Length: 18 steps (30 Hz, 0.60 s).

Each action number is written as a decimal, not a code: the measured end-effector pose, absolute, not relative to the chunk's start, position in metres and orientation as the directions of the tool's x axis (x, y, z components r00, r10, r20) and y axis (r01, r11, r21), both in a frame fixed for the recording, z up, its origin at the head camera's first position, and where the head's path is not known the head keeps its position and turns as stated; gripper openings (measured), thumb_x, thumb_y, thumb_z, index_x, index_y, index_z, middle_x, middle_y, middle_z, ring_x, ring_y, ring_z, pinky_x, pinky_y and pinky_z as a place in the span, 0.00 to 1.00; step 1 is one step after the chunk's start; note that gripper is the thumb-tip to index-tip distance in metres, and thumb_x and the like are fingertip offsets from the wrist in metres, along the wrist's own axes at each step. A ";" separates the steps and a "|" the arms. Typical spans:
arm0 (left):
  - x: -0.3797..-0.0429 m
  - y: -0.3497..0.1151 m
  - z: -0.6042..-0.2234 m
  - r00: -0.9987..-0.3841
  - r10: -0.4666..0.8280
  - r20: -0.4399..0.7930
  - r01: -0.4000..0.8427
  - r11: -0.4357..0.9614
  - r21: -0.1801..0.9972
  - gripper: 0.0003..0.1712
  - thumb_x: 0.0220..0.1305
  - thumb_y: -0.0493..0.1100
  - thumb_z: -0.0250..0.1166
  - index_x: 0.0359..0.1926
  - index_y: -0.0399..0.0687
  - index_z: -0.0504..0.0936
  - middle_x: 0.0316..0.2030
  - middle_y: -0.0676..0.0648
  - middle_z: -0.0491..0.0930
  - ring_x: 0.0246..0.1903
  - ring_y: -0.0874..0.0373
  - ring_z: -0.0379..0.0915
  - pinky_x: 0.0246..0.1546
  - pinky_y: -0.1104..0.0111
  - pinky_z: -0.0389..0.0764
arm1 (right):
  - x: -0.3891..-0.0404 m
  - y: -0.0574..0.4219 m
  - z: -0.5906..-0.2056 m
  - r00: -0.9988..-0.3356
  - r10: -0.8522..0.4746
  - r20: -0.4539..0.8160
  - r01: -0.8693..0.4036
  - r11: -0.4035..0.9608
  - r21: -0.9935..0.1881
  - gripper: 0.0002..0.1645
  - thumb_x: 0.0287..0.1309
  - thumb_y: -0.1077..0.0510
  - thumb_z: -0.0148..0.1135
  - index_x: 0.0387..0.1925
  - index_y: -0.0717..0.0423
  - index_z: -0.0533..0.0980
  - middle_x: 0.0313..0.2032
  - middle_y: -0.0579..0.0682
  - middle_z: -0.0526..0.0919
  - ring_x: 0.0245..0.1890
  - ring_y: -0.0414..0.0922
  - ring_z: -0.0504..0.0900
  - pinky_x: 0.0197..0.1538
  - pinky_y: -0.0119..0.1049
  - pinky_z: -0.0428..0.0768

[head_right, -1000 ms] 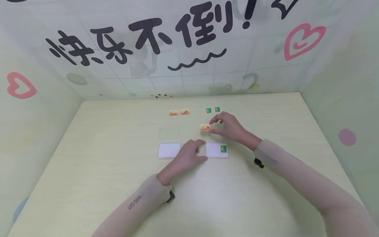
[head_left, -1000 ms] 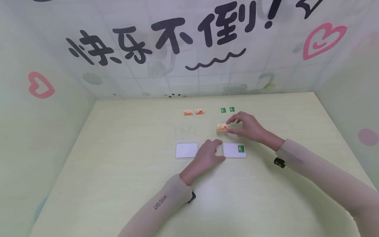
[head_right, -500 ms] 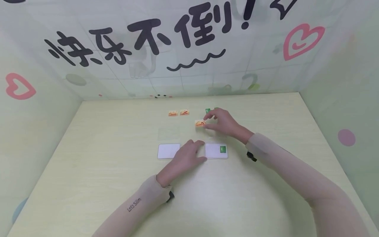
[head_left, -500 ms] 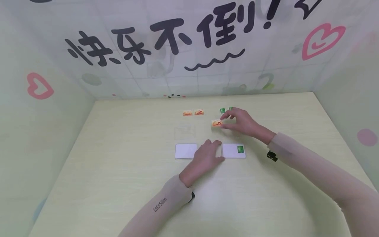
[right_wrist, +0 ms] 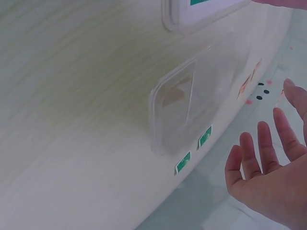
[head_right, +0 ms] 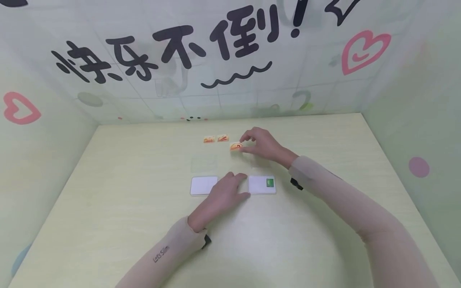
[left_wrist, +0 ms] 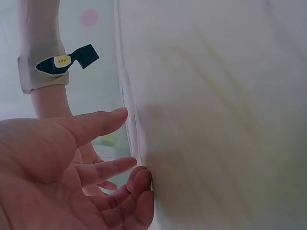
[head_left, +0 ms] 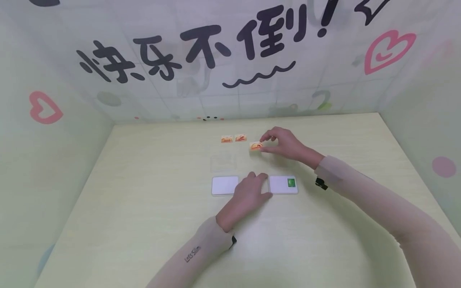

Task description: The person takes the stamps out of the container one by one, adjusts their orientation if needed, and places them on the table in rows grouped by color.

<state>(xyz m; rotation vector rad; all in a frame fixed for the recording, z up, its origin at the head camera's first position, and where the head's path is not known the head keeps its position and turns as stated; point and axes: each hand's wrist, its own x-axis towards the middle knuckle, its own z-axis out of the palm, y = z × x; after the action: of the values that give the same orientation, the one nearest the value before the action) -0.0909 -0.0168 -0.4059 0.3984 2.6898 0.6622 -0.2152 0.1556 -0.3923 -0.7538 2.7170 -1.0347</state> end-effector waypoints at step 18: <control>-0.089 -0.015 -0.406 -0.916 0.338 -0.219 0.224 0.879 0.421 0.30 0.67 0.49 0.75 0.67 0.45 0.80 0.48 0.39 0.81 0.39 0.47 0.80 0.34 0.57 0.82 | -0.237 0.133 -0.383 -0.853 -0.519 0.054 -0.421 0.623 -0.659 0.19 0.64 0.58 0.75 0.51 0.65 0.84 0.51 0.63 0.86 0.54 0.60 0.81 0.61 0.54 0.78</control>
<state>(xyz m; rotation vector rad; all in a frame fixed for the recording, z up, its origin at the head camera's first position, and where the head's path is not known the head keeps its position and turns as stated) -0.0886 -0.0147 -0.4064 0.4221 2.7627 0.5690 -0.2369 0.1331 -0.3828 -0.7876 2.7009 -1.0410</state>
